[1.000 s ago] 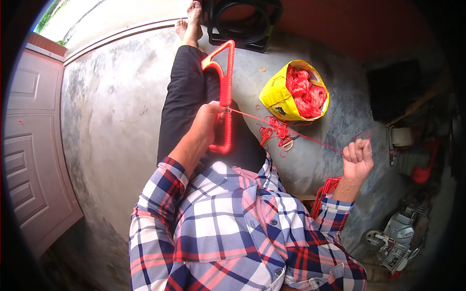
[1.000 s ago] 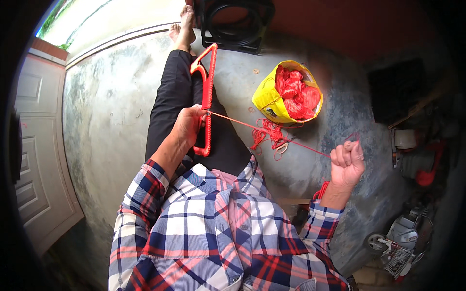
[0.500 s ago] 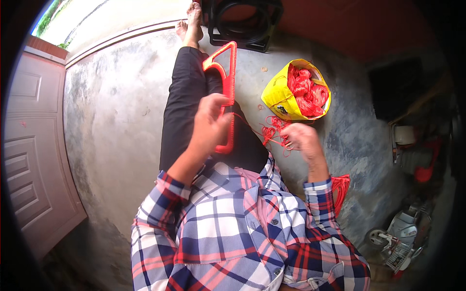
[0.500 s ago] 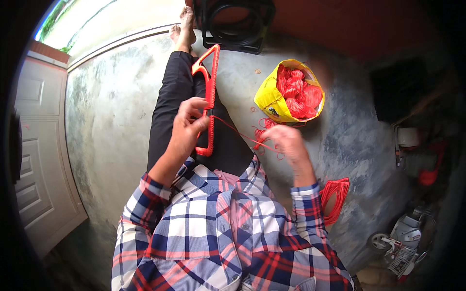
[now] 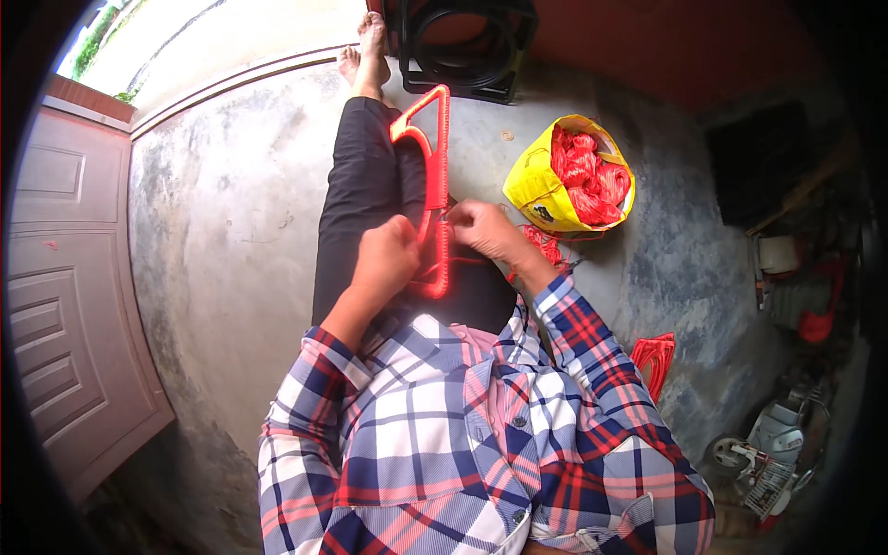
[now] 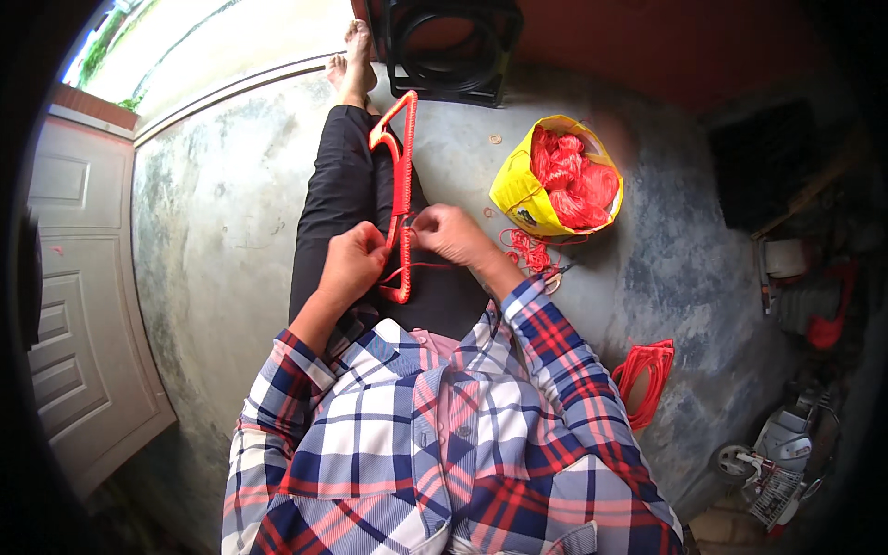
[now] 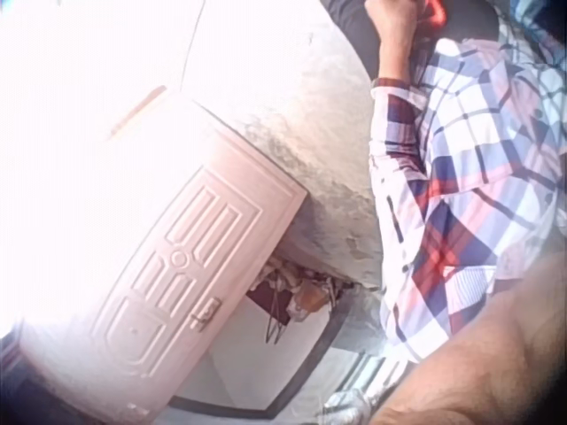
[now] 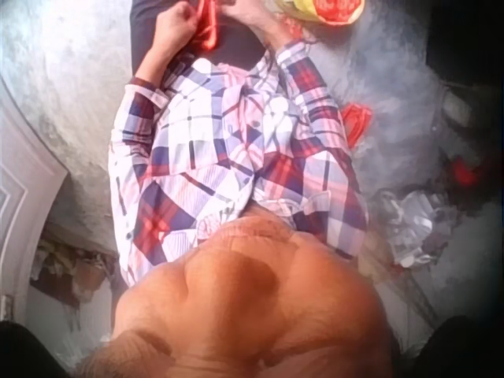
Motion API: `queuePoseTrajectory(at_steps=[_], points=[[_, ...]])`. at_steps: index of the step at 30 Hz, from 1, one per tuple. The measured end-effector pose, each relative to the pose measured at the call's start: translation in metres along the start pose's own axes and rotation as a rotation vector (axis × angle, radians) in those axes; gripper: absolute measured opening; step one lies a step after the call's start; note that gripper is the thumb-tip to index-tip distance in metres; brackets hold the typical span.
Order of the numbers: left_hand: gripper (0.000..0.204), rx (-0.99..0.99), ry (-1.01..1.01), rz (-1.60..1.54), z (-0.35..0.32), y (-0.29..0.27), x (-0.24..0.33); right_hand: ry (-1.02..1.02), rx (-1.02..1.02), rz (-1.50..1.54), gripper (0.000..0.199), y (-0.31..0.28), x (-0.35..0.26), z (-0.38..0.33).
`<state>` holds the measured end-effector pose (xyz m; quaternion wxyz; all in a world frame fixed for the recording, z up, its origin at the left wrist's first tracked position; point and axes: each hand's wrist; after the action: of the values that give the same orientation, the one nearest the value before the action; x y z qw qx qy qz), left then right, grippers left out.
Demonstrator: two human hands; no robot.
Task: The recorder is wrapping a red plastic frame with red raffia twine, occasionally using scissors to cut the material.
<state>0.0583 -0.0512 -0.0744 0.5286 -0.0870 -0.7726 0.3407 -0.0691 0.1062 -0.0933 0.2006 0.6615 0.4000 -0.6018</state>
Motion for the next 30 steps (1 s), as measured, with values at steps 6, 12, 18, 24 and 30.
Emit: queuePoseTrajectory(at_steps=[6, 12, 18, 24, 30], points=[[0.006, -0.193, -0.048, -0.033, -0.013, 0.003, 0.014, -0.075, 0.071, -0.134, 0.017, 0.018, -0.007, 0.0], [0.022, 0.111, -0.207, -0.52, 0.012, 0.016, -0.001, -0.05, 0.248, 0.622, 0.01, -0.054, -0.049, -0.047], [0.024, -0.212, -0.417, -1.109, 0.02, 0.015, 0.03, -0.495, -0.204, 1.131, 0.03, -0.092, -0.138, -0.128], [0.01, -0.223, -0.445, -1.223, 0.03, 0.026, 0.017, -0.514, -0.661, 0.647, 0.024, -0.086, -0.177, -0.136], [0.026, 0.255, -0.074, -0.217, 0.023, 0.041, 0.017, -0.557, -0.121, 0.935, 0.029, -0.096, -0.173, -0.142]])
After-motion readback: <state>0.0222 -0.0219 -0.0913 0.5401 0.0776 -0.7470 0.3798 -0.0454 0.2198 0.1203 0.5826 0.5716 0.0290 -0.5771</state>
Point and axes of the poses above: each hand's wrist, its own z-axis towards the middle knuckle, its own y-axis out of the palm, x = y × z, and after that the axes turned 2 degrees about z, right-handed
